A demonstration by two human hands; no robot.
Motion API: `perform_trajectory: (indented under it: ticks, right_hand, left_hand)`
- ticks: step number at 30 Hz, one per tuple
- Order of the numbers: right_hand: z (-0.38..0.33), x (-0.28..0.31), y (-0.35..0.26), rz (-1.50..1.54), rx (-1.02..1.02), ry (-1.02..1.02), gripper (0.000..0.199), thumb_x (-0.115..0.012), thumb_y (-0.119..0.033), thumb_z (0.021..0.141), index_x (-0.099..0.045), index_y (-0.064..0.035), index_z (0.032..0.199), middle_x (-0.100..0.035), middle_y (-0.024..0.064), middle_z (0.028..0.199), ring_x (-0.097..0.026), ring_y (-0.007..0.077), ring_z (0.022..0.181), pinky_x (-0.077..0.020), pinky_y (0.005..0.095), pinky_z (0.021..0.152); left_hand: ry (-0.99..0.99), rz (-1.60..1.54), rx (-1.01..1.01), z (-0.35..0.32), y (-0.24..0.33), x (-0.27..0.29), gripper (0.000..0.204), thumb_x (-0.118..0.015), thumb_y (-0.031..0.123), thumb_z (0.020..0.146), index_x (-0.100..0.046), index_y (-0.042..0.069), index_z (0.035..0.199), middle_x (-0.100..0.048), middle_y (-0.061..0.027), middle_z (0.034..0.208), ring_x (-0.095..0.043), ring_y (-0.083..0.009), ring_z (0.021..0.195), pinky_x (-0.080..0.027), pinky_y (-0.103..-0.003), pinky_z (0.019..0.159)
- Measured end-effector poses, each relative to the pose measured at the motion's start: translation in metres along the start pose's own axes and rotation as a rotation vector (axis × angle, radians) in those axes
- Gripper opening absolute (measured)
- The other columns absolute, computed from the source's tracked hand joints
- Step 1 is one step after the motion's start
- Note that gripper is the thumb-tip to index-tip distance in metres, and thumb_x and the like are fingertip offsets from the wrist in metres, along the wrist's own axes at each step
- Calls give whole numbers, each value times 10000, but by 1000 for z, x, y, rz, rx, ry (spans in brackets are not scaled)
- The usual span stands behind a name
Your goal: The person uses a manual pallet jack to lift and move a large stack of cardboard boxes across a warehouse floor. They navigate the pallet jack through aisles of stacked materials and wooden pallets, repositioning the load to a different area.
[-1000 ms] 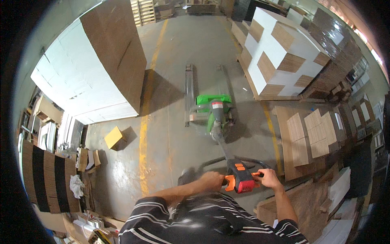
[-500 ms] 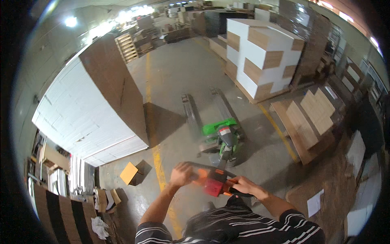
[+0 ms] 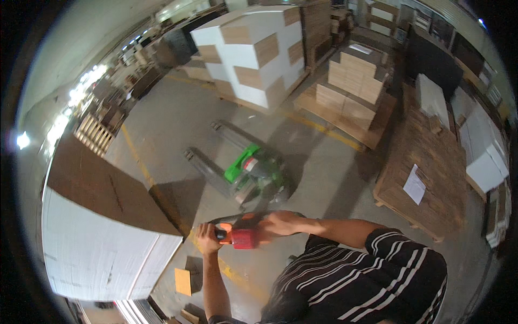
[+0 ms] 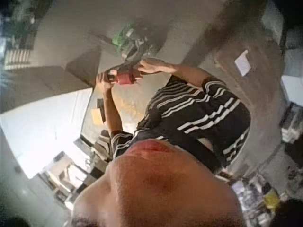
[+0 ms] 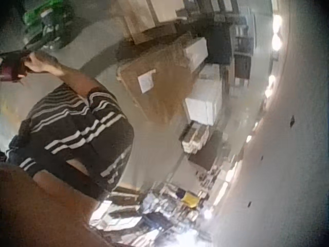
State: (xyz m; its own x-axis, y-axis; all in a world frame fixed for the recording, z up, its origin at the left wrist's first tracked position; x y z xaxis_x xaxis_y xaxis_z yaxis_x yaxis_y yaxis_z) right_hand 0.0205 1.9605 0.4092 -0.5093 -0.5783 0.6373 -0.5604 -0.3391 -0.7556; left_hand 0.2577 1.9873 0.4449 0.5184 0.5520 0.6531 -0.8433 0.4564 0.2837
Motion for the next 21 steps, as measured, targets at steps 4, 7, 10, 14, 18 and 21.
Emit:
perform_trajectory:
  ticks: [4,7,10,14,18,21]
  right_hand:
    - [30,34,4,-14,3,-17,381,-485,-383,954,-680,-79,1074,-672,221,852,-669,376,808,-487,469,708]
    - [45,56,12,11,-19,-81,409,-431,-419,988,-667,-100,1087,-686,208,1003,-655,400,916,-476,473,778]
    - [62,91,18,73,43,-14,448,-500,-420,940,-689,-13,952,-664,265,773,-686,400,766,-510,481,676]
    - [85,135,52,-96,-5,57,533,-518,-453,919,-681,50,854,-669,258,728,-694,415,734,-540,498,684]
    - [99,176,106,-229,-148,-80,448,-533,-496,918,-717,-117,1070,-702,209,958,-684,397,885,-516,469,754]
    - [92,204,148,-154,-295,-211,396,-492,-556,919,-715,-330,1155,-733,84,1014,-704,323,915,-533,437,792]
  left_hand:
    - [-47,105,-26,41,-3,-17,298,-679,304,697,-479,84,675,-497,-105,682,-502,-328,649,-392,-438,607]
    - [-44,107,-29,66,-6,-30,313,-669,326,700,-482,75,678,-490,-114,683,-504,-343,659,-399,-451,619]
    - [-49,127,16,88,-12,-47,430,-673,452,741,-491,67,687,-494,-118,691,-509,-353,669,-399,-468,630]
    - [-145,158,75,117,-11,-82,561,-676,617,749,-533,75,728,-519,-110,695,-533,-353,688,-412,-461,654]
    - [-170,177,105,141,14,-120,385,-740,431,725,-557,92,736,-577,-97,728,-566,-343,708,-437,-468,659]
    - [-176,173,150,151,35,-155,226,-730,243,664,-558,104,715,-595,-84,727,-591,-325,735,-457,-450,671]
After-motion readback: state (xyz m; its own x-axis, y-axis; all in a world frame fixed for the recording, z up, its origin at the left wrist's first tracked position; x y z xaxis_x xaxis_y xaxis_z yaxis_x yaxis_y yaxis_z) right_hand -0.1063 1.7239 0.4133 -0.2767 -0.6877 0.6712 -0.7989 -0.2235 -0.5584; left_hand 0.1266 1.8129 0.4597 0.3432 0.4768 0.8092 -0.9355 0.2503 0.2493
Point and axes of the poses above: each hand's wrist, its own z-axis towards the middle knuckle, its own x-axis out of the back of the hand, y = z × x, the point moved 10 cm from there along z, towards the middle knuckle
